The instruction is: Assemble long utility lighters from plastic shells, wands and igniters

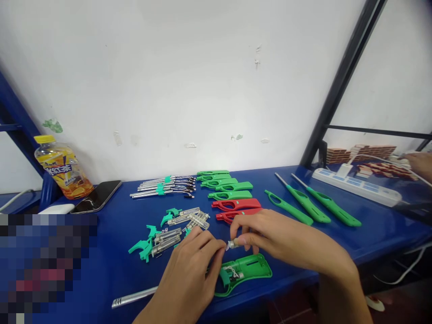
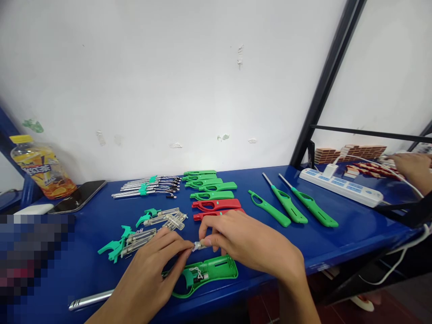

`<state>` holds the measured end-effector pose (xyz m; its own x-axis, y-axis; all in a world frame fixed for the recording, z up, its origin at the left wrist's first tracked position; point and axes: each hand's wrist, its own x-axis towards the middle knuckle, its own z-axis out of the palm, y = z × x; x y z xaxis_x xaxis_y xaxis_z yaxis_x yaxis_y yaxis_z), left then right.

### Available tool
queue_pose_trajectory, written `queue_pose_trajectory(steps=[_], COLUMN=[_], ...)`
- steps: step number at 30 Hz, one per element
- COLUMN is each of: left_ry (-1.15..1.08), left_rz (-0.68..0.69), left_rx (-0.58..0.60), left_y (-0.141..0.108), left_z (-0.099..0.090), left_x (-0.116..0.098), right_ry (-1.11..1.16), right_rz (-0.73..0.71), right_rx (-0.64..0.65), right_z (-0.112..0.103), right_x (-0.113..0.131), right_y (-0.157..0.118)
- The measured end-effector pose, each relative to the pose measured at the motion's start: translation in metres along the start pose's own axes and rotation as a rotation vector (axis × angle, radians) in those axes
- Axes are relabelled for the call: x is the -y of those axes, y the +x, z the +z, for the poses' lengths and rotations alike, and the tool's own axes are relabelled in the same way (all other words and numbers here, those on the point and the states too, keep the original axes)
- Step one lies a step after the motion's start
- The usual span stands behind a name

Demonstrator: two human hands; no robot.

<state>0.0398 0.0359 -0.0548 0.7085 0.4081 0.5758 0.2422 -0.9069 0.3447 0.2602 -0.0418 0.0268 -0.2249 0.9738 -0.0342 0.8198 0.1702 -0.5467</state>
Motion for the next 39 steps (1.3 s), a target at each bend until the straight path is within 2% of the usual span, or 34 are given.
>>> queue_pose_trajectory(steps=[5, 17, 22, 28, 39], left_ry=[0.018, -0.011, 0.025, 0.034, -0.027], left_rz=[0.015, 0.032, 0.051, 0.011, -0.093], left_rx=[0.000, 0.007, -0.041, -0.132, -0.096], left_y=[0.000, -0.001, 0.001, 0.003, 0.004], left_z=[-0.001, -0.001, -0.002, -0.005, -0.006], left_x=[-0.001, 0.000, 0.000, -0.003, -0.005], right_ry=[-0.052, 0.008, 0.019, -0.013, -0.059], right_rz=[-0.033, -0.063, -0.060, -0.010, -0.020], right_rx=[-0.022, -0.016, -0.012, -0.051, -0.052], right_z=[0.000, -0.002, -0.003, -0.001, -0.005], right_x=[-0.001, 0.006, 0.007, 0.003, -0.006], right_y=[0.000, 0.002, 0.005, 0.003, 0.003])
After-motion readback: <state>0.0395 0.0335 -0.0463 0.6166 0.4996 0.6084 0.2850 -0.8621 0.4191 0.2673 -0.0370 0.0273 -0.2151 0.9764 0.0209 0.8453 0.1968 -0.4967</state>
